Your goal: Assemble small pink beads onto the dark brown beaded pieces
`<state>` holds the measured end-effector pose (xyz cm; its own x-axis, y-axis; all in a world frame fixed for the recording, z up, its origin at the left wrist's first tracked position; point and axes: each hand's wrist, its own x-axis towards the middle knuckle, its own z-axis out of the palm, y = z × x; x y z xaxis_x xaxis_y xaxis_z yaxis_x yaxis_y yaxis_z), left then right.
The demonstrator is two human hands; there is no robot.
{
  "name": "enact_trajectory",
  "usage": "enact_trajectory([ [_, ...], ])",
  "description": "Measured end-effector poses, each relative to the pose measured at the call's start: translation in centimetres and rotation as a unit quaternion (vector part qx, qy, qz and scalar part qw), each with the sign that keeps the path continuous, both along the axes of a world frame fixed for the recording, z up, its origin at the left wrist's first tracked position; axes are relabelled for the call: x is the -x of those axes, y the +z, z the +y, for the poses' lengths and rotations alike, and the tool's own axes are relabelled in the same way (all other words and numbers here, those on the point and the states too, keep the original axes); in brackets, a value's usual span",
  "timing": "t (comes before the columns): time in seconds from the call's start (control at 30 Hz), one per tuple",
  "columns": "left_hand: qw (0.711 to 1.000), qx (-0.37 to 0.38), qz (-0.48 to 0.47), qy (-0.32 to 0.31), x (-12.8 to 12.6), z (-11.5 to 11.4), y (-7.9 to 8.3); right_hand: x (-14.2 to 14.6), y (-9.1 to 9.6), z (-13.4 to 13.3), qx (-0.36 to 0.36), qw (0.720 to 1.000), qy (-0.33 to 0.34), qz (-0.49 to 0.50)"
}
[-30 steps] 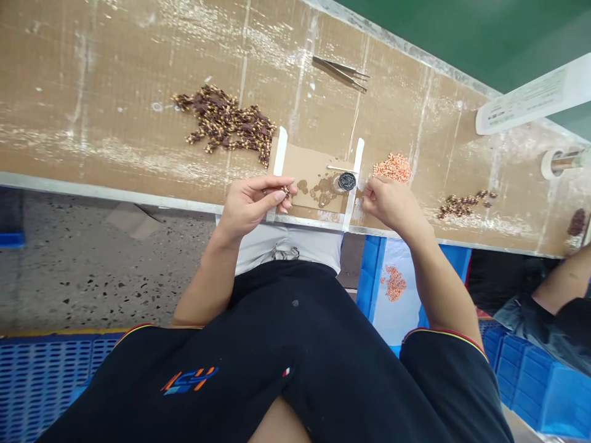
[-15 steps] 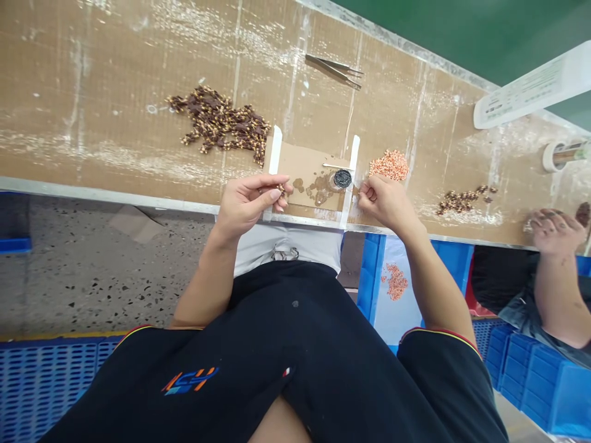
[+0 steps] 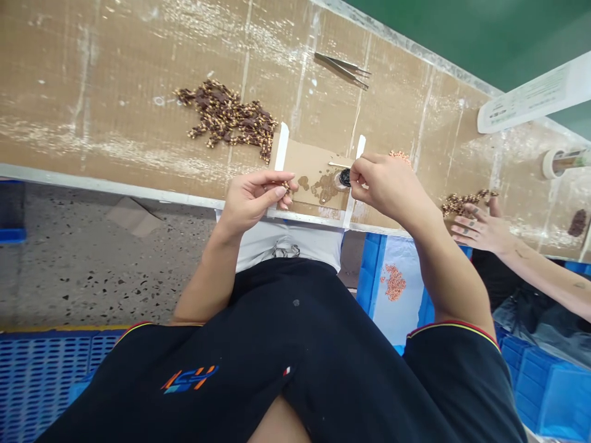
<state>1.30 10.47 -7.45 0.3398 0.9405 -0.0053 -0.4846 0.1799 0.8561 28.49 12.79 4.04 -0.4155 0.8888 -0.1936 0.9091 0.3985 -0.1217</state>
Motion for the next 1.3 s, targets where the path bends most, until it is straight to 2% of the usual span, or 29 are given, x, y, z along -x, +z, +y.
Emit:
enact_trajectory([
  [0.33, 1.000, 0.001, 0.011, -0.012, 0.0, 0.1, 0.2, 1.1, 1.0, 0.7, 0.048, 0.996, 0.006, -0.070],
  [0.53, 1.000, 0.013, 0.018, -0.015, -0.1, 0.1, 0.3, 0.1, 0.2, 1.0, 0.028, 0.999, 0.020, 0.014],
  [0.7, 1.000, 0.009, 0.019, -0.011, -0.1, 0.0, 0.2, 0.0, 0.2, 0.9, 0.037, 0.998, 0.005, 0.058],
  [1.0, 1.000, 0.010, 0.012, -0.014, -0.1, 0.2, 0.3, 0.1, 1.0, 0.9, -0.007, 0.999, 0.028, 0.033],
  [1.17, 0.999, 0.029, 0.020, -0.009, -0.1, -0.1, 0.5, 1.6, 1.4, -0.8, -0.054, 0.989, -0.044, 0.134],
  [1.3, 0.999, 0.032, 0.002, -0.003, -0.5, -0.9, 1.1, 4.8, 1.0, -4.1, -0.090, 0.954, -0.096, 0.271],
])
